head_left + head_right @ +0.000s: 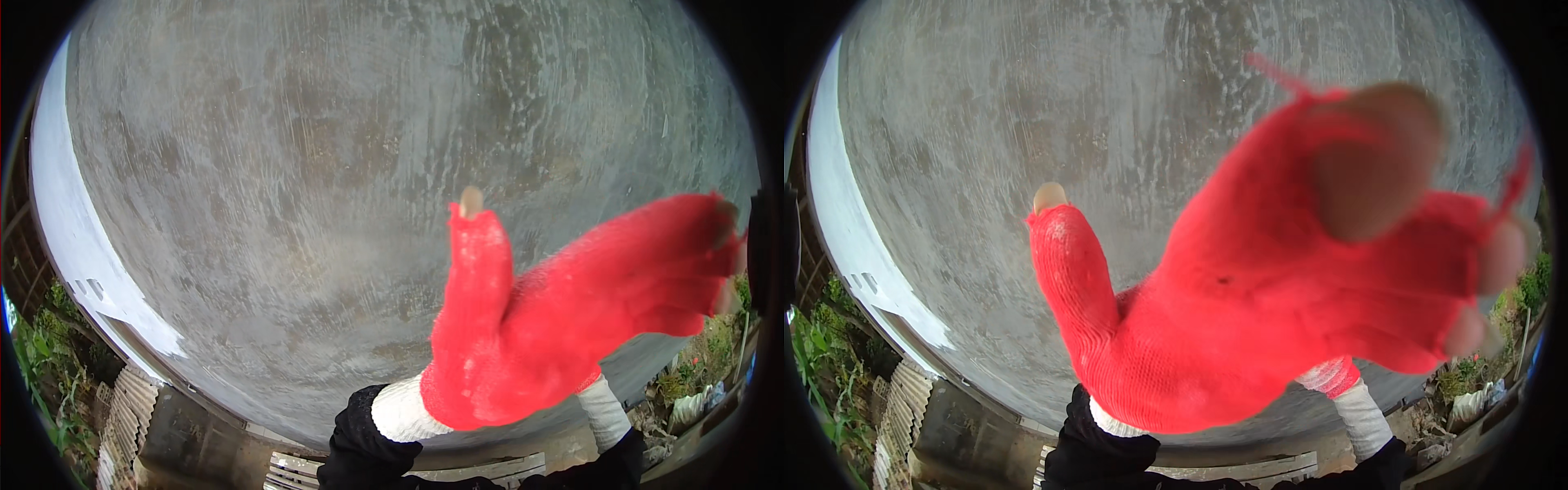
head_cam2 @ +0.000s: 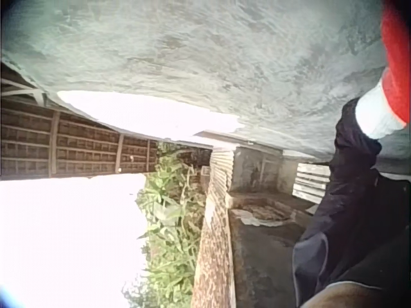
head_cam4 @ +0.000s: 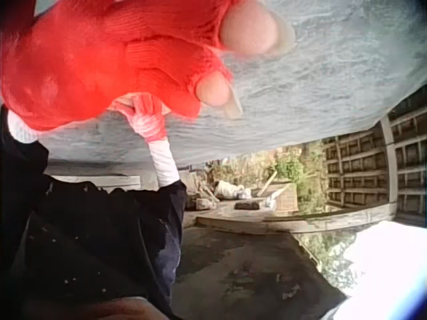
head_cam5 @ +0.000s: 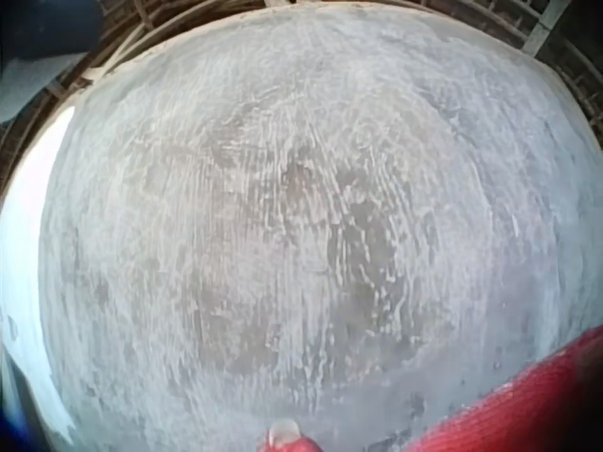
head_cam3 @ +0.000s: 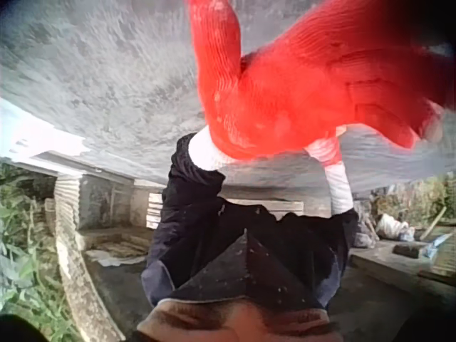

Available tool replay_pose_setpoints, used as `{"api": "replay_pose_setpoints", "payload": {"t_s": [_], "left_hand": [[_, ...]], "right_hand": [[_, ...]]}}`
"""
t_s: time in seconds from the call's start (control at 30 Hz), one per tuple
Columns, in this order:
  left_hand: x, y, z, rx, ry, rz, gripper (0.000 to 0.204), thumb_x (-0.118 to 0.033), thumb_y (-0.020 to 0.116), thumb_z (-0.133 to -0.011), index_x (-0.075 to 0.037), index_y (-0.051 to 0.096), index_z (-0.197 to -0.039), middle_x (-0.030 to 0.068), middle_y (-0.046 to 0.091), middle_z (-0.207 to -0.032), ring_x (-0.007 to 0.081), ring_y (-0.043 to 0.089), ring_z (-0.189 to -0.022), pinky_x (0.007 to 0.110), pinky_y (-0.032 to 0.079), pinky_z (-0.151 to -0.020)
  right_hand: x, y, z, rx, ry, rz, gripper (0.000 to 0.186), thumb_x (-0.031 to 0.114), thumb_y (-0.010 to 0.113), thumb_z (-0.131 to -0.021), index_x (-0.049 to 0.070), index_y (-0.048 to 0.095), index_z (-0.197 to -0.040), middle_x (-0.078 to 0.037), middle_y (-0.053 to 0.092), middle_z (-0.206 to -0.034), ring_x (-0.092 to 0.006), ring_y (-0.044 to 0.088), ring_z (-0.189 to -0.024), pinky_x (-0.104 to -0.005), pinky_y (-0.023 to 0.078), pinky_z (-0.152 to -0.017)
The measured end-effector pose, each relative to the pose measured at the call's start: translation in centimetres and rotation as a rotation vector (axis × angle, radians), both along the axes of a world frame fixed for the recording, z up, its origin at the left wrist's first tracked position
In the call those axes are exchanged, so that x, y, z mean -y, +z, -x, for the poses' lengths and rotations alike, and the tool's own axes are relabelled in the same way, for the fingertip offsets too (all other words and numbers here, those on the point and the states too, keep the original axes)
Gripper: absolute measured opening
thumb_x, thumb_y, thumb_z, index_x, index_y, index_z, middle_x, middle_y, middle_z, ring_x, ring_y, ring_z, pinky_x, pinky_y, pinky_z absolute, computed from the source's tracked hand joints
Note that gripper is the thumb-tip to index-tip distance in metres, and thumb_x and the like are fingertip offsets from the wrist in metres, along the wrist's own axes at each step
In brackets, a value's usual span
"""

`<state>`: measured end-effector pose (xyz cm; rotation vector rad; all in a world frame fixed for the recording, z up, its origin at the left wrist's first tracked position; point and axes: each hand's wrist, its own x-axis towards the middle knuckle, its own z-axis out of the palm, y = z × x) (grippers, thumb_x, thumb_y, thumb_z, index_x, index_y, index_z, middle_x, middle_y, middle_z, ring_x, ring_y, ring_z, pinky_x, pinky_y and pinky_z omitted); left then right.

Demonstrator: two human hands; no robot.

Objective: The person sands the curved exterior surface of a concrete structure using a wooden sanding block.

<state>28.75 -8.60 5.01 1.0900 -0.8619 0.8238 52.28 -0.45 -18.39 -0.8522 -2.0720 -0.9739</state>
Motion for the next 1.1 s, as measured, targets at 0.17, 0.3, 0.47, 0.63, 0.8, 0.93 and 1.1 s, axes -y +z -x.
{"api": "replay_pose_setpoints", "payload": {"t_s": [0.17, 0.3, 0.47, 0.63, 0.8, 0.93, 1.1], "left_hand": [[-4.6, -4.6, 4.2, 0.125, 0.638, 0.250, 0.073, -0.059, 0.032, -0.100, 0.000, 0.042, -0.143, 0.0234, 0.046, -0.143, 0.0428, 0.043, -0.132, 0.050, 0.033, -0.113], [-6.0, -8.7, 6.7, 0.266, 1.633, 0.252, 0.065, -0.047, 0.031, -0.104, 0.004, 0.043, -0.141, 0.0206, 0.046, -0.144, 0.0361, 0.042, -0.135, 0.048, 0.031, -0.114], [-8.2, -13.7, 8.6, 0.310, 2.151, 0.245, 0.056, -0.040, 0.034, -0.105, 0.003, 0.047, -0.138, 0.0184, 0.049, -0.142, 0.0328, 0.044, -0.134, 0.045, 0.033, -0.112], [-7.7, -15.0, 9.2, 0.137, 2.484, 0.007, 0.050, -0.035, 0.036, -0.105, 0.002, 0.050, -0.134, 0.0181, 0.047, -0.143, 0.0325, 0.044, -0.133, 0.044, 0.032, -0.113], [-8.4, -15.7, 9.1, -0.040, 2.681, -0.170, 0.051, -0.033, 0.034, -0.104, 0.004, 0.048, -0.136, 0.0206, 0.043, -0.145, 0.0340, 0.040, -0.136, 0.045, 0.029, -0.114], [-9.3, -16.4, 8.4, -0.005, 2.731, -0.194, 0.053, -0.034, 0.033, -0.104, 0.004, 0.044, -0.139, 0.0217, 0.039, -0.148, 0.0354, 0.036, -0.138, 0.046, 0.027, -0.115], [-9.4, -17.0, 8.8, 0.067, 2.739, -0.253, 0.056, -0.035, 0.032, -0.104, 0.006, 0.038, -0.142, 0.0236, 0.033, -0.152, 0.0377, 0.033, -0.140, 0.048, 0.024, -0.116]], "right_hand": [[-0.2, 10.0, -1.3, 0.100, 0.077, -0.163, 0.062, 0.030, 0.085, -0.067, 0.018, 0.062, -0.124, -0.019, 0.036, -0.146, -0.0407, 0.041, -0.129, -0.0517, 0.040, -0.104], [0.0, 21.7, 0.1, -0.460, -0.133, -0.222, 0.087, 0.021, 0.091, -0.050, 0.021, 0.061, -0.131, -0.021, 0.031, -0.148, -0.0420, 0.040, -0.130, -0.0489, 0.039, -0.105], [0.4, 15.8, 1.1, -0.185, 0.001, -0.184, 0.085, 0.029, 0.091, -0.044, 0.026, 0.064, -0.125, -0.020, 0.037, -0.141, -0.0430, 0.043, -0.123, -0.0545, 0.039, -0.102], [0.2, 5.0, -0.4, 0.691, 0.098, -0.209, 0.054, 0.033, 0.067, -0.087, 0.036, 0.053, -0.139, -0.005, 0.048, -0.122, -0.0220, 0.053, -0.101, -0.0395, 0.051, -0.093], [0.5, 20.5, 0.0, 0.056, 0.046, -0.186, 0.088, 0.026, 0.090, -0.043, 0.030, 0.064, -0.127, -0.019, 0.043, -0.135, -0.0374, 0.049, -0.116, -0.0522, 0.044, -0.098], [-0.2, 26.7, 1.0, -0.319, -0.015, -0.273, 0.089, 0.026, 0.089, -0.047, 0.027, 0.061, -0.132, -0.022, 0.039, -0.141, -0.0440, 0.043, -0.124, -0.0521, 0.039, -0.102], [-0.3, 12.8, 1.3, 0.222, 0.143, -0.221, 0.053, 0.035, 0.077, -0.075, 0.033, 0.064, -0.126, -0.011, 0.050, -0.123, -0.0290, 0.055, -0.104, -0.0466, 0.049, -0.092]]}}
